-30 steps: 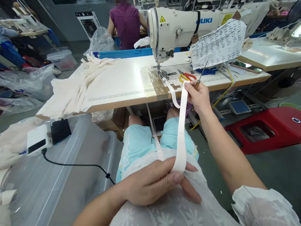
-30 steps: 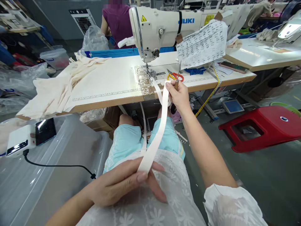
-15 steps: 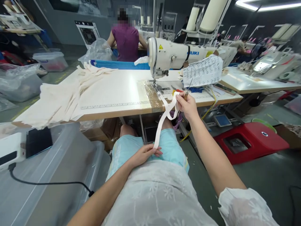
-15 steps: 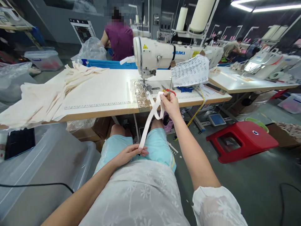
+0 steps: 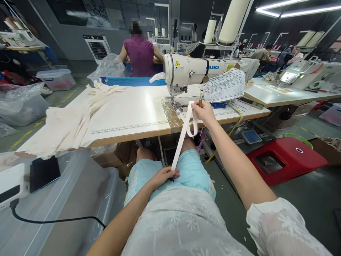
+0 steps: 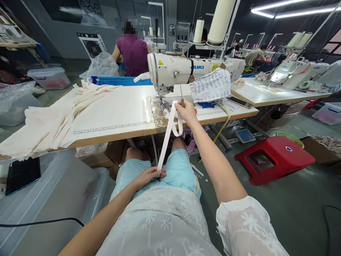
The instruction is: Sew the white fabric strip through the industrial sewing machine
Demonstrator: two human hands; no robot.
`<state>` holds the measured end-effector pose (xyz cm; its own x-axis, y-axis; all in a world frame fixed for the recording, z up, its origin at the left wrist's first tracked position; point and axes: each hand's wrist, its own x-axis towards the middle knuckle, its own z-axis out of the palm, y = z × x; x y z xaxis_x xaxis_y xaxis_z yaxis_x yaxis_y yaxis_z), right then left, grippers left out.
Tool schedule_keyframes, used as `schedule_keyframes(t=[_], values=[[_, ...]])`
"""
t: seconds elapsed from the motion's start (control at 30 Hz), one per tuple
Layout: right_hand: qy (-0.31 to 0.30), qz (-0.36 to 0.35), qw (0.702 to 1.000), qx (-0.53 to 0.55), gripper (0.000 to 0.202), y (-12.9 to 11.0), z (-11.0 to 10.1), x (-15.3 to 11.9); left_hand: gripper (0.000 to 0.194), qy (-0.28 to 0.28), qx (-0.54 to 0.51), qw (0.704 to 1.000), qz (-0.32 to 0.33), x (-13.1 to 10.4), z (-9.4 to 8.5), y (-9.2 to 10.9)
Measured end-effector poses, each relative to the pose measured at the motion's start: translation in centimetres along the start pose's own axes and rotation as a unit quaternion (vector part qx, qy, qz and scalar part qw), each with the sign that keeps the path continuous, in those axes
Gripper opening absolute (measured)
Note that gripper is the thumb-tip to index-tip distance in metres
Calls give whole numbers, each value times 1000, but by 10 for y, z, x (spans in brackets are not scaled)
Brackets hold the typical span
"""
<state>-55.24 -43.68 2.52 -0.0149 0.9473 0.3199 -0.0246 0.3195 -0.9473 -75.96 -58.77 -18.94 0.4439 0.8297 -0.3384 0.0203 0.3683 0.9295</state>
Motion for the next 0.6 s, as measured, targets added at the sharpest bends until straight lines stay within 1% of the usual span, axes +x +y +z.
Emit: schedule_keyframes(t=[0.2,0.27,0.33,0.4,0.47,0.53,0.6], values=[[2,12,999,30,29,-3,5,2,47,9,-18,1000,-13,0,4,0],[-8,18,999,49,28,-7,3,-4,45,13,-23,1000,-16,-1,4,1],[-30,26,997,72,29,-11,0,-18,43,20,-28,999,-10,-2,3,4],[-64,38,993,94,31,-14,1,-43,43,37,-41,998,8,-2,0,11],[-105,62,986,112,32,-11,6,-78,47,55,-64,996,32,0,-2,23],[-143,97,977,125,31,1,16,-117,55,55,-92,993,50,3,-1,39],[-176,135,966,136,32,20,27,-154,66,31,-114,992,45,6,6,57]])
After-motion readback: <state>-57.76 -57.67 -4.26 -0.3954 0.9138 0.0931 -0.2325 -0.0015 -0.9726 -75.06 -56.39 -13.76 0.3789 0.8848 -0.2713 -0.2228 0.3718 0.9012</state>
